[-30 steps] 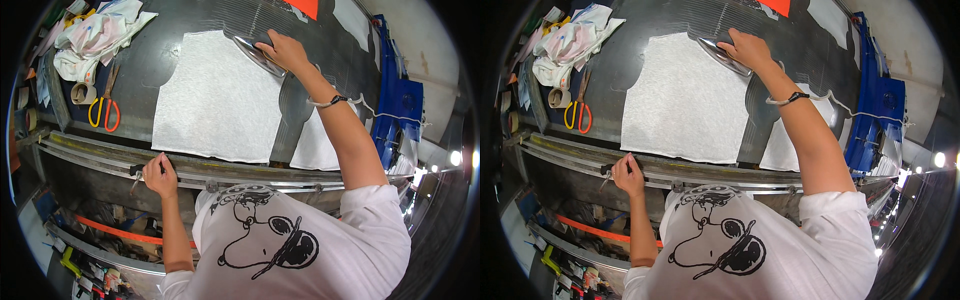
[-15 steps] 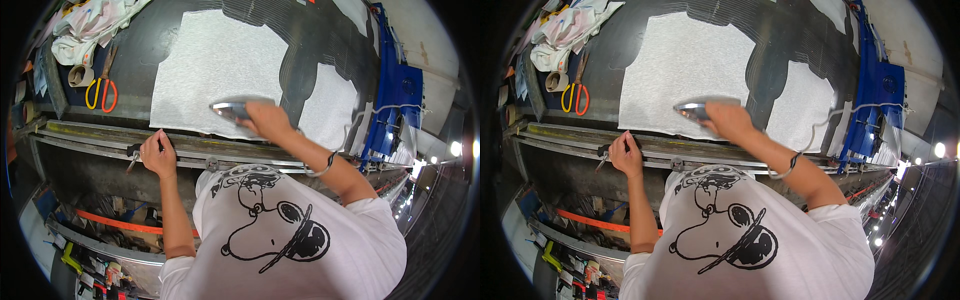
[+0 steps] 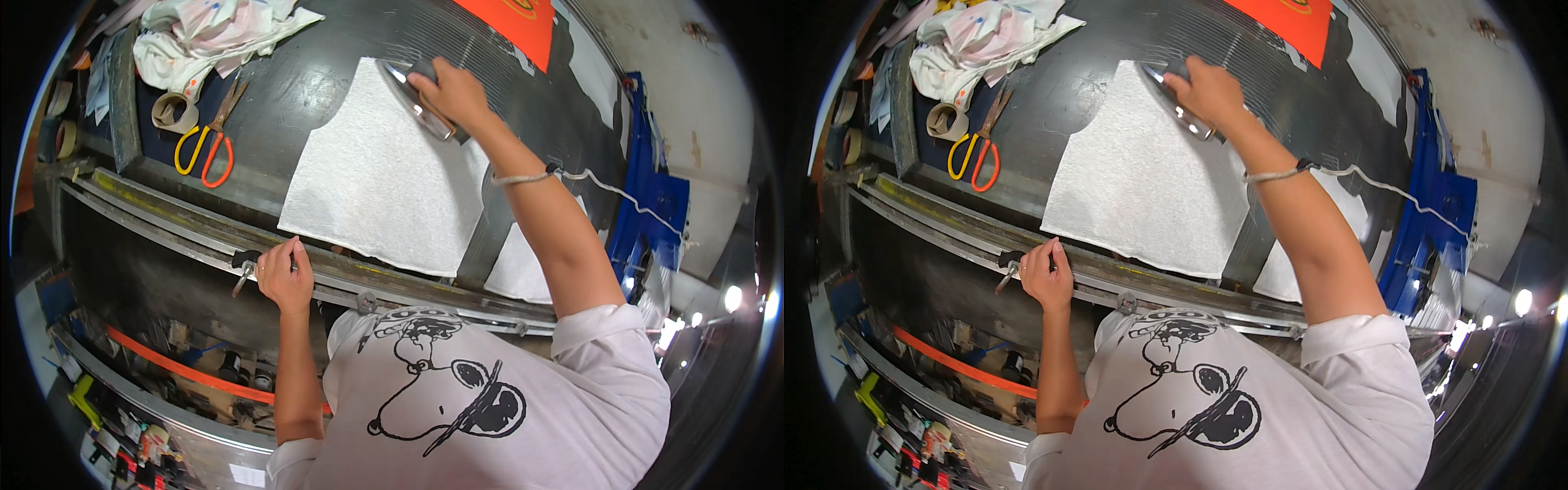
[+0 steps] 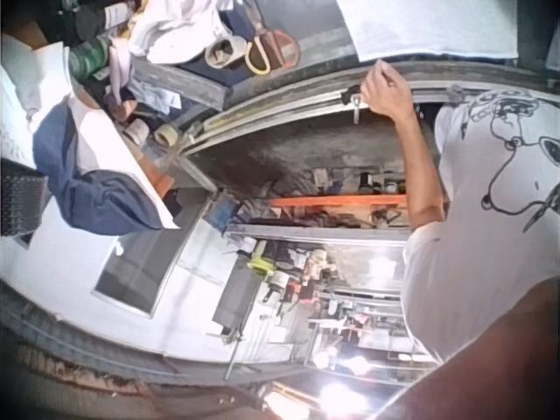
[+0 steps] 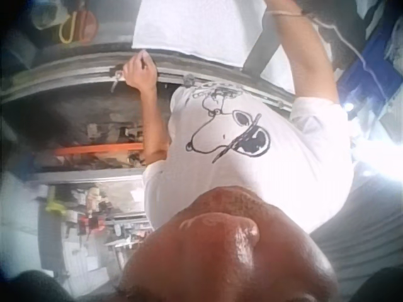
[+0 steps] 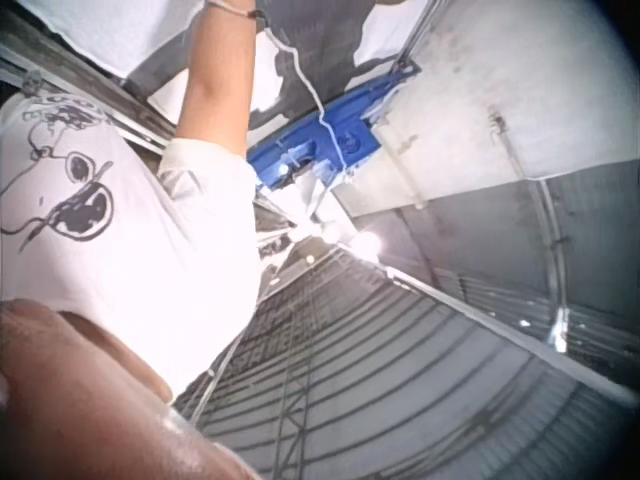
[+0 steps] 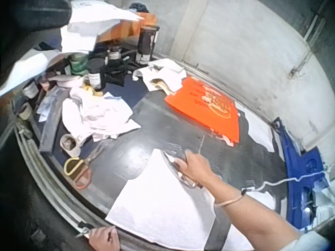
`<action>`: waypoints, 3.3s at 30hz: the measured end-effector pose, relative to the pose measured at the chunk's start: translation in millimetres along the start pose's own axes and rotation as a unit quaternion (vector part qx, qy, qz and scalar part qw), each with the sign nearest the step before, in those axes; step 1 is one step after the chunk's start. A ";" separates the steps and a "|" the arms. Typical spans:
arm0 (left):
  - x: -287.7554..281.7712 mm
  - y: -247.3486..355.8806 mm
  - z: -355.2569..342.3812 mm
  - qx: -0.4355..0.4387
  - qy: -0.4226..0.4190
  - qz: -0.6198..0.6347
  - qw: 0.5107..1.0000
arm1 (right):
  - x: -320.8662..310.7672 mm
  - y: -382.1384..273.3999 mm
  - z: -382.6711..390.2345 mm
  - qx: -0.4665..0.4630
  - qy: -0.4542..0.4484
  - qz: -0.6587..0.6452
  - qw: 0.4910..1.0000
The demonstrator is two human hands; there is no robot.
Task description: The person irons a white t-shirt on a flat ironing board using a handheld electric iron. They move the iron back and forth across the fabric, occasionally lifting it to reposition the garment or adjust the cord. The task is performed in a repetitive manner, focusing on smoothing the shirt's surface.
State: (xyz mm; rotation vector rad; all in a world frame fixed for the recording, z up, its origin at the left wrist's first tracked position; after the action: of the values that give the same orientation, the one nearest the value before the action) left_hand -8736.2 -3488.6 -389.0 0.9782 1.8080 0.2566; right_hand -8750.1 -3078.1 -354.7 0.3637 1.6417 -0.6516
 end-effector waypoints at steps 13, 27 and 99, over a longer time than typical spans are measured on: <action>-8.9 -25.8 13.5 -0.105 0.009 0.134 0.985 | 5.2 -105.5 158.3 -0.076 -0.124 -0.079 0.986; 0.1 -4.7 19.1 -0.114 0.000 0.084 0.990 | -110.6 111.8 90.9 0.302 -0.051 -0.423 0.853; -370.6 -720.3 -30.5 -0.742 0.093 0.192 0.635 | 219.6 -974.6 56.1 -0.431 -0.431 -0.264 0.747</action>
State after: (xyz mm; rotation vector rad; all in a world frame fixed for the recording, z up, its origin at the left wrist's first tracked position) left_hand -9067.6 -4213.4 -537.0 0.0331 0.8758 1.8119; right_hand -9308.0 -3908.6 -369.6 -0.9997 0.9346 -0.2964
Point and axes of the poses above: each hand's wrist, its own z-axis away from the middle knuckle, its own x-axis out of the palm, y = z × x, the point moved 4 cm from there along -z, towards the middle knuckle, and after that the axes turned 15 degrees about y, right-handed, at the moved point
